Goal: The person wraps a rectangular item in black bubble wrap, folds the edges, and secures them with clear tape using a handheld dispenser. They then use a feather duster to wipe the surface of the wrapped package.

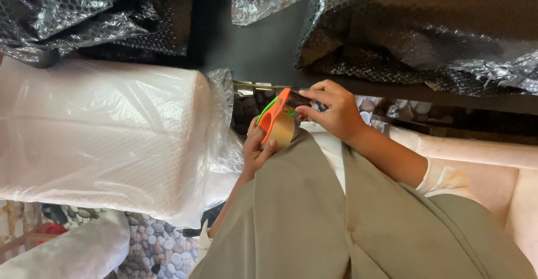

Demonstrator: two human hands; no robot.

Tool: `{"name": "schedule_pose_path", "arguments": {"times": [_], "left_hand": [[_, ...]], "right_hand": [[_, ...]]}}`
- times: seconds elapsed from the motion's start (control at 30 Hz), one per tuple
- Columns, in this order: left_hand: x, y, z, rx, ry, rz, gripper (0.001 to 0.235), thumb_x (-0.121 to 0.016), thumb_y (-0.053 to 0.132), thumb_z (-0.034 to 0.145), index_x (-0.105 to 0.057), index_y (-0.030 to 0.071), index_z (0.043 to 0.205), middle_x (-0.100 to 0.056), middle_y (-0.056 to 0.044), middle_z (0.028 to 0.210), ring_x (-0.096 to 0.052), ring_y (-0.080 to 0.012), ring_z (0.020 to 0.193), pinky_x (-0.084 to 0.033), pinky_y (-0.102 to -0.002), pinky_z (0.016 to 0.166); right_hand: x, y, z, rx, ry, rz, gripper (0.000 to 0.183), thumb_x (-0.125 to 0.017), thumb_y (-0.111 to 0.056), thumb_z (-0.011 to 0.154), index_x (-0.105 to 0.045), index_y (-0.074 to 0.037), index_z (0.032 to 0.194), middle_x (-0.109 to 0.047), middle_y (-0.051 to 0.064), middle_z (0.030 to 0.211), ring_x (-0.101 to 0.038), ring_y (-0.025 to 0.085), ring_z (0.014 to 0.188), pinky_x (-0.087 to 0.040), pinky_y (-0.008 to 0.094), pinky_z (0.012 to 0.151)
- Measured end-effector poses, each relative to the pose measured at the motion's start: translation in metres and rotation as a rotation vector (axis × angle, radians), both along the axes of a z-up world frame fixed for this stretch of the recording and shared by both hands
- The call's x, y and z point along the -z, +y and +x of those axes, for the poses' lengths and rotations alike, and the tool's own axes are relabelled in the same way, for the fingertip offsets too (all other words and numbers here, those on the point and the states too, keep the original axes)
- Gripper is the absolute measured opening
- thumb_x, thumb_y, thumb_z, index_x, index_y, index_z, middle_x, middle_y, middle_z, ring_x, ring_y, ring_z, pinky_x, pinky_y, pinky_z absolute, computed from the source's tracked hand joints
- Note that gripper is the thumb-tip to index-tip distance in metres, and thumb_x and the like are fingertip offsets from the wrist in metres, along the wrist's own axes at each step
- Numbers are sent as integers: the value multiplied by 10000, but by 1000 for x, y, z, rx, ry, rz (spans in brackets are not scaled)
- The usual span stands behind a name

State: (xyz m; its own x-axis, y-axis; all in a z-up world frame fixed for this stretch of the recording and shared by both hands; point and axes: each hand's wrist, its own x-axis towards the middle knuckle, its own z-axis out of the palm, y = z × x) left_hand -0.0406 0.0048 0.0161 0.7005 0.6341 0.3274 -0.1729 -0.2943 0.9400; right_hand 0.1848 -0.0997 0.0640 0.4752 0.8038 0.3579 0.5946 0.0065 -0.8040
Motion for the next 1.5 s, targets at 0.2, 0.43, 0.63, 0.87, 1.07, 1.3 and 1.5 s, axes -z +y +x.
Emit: {"name": "schedule_pose_path", "arguments": {"times": [0.2, 0.43, 0.63, 0.87, 1.07, 1.3, 1.5], "left_hand": [[58, -13, 26, -45, -40, 102, 260, -743, 270, 953, -730, 19, 889, -653, -127, 857, -595, -428, 1051, -266, -654, 1144], [46, -19, 58, -90, -10, 254, 301, -802, 292, 911, -665, 47, 802, -606, -124, 792, -628, -382, 945, -275, -669, 1141], [28, -28, 78, -149, 63, 342, 376, -827, 285, 897, -588, 47, 731, -561, -120, 729, -628, -362, 823, -298, -689, 1133], [77, -34, 70, -295, 258, 158, 425, -853, 267, 876, -555, 57, 659, -558, -127, 668, -660, -392, 881, -414, -565, 1042], [79, -37, 58, -289, 295, -4, 436, -914, 305, 790, -582, 56, 657, -622, -136, 689, -673, -408, 985, -454, -524, 1016], [15, -30, 65, -219, 369, -4, 584, -1043, 346, 519, -569, 43, 677, -673, -138, 735, -715, -379, 1016, -513, -453, 996], [3, -25, 50, -183, 232, -137, 536, -982, 359, 686, -565, 22, 660, -659, -153, 759, -700, -419, 1075, -491, -518, 1009]], "right_hand": [[-1, -5, 24, 47, 34, -14, 171, -898, -102, 819, -816, -127, 968, -730, 20, 876, -697, 177, 750, -580, 280, 691], [-14, -17, 55, 14, 241, -83, 138, -852, 3, 793, -755, -73, 855, -717, 47, 792, -696, 199, 707, -564, 293, 674], [-1, -24, 77, -36, 74, -110, 111, -782, -2, 863, -708, -84, 864, -710, 40, 795, -709, 245, 725, -572, 327, 672], [-9, -29, 74, -241, 372, -211, 102, -727, -49, 911, -625, -44, 914, -725, 161, 879, -722, 310, 794, -595, 372, 687], [-8, -25, 84, -152, 603, -344, 196, -883, -109, 781, -697, -58, 815, -705, 54, 694, -626, 106, 608, -528, 226, 561], [-61, -32, 89, -143, 610, -352, 137, -851, -102, 821, -719, -70, 811, -661, 32, 584, -525, 54, 512, -418, 189, 462], [-73, -27, 117, -77, 673, -264, 202, -872, -56, 859, -680, 6, 865, -698, 115, 675, -611, 81, 553, -499, 176, 531]]}}
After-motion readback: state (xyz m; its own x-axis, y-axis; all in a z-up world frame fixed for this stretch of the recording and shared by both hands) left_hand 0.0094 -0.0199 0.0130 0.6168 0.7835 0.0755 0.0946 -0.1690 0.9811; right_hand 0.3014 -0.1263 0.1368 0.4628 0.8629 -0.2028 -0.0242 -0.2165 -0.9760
